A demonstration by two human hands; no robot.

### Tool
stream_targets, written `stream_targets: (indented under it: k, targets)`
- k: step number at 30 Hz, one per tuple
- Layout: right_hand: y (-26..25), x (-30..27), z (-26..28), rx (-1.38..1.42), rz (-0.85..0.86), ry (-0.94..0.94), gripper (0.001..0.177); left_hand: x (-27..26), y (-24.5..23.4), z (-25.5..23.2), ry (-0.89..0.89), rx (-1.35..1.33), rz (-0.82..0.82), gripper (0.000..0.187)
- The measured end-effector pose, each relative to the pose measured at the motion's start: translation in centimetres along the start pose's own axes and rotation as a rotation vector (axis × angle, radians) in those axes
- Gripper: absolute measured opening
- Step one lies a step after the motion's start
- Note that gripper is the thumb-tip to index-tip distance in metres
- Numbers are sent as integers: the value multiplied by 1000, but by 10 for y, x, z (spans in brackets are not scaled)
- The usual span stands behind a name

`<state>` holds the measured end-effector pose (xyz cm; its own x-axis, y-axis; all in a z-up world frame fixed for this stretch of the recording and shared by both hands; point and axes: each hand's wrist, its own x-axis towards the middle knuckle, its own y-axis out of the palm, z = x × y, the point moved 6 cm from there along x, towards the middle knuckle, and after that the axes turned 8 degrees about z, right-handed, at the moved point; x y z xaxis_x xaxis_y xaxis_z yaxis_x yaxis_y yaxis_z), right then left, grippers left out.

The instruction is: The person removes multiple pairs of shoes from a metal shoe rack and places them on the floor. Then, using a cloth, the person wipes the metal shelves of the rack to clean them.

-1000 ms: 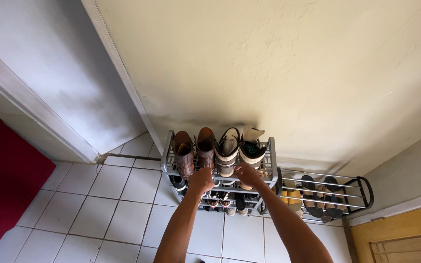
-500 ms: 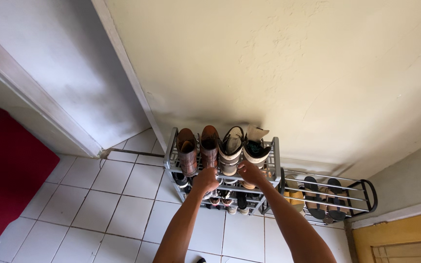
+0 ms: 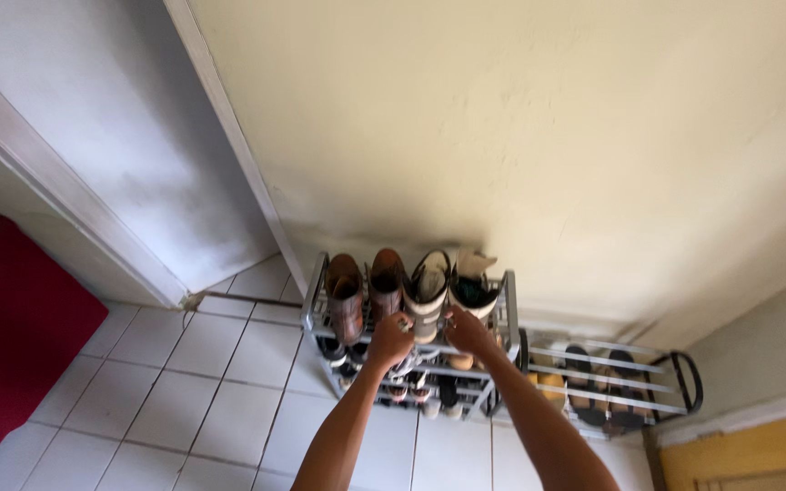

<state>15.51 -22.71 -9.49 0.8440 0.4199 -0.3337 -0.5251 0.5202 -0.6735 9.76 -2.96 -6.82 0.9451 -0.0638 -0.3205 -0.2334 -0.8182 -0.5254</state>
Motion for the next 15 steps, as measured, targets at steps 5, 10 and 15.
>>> stream_targets:
  k: [5, 10, 15]
  targets:
    - [-33, -11, 20, -262, -63, 339, 48, 5, -10, -28, 62, 221, -47, 60]
    - [-44, -12, 14, -320, -12, 488, 66, 14, 7, -46, -162, 372, 190, 94]
    - [-32, -8, -7, -285, 13, 423, 58, 32, 33, -47, -253, 343, 274, 111]
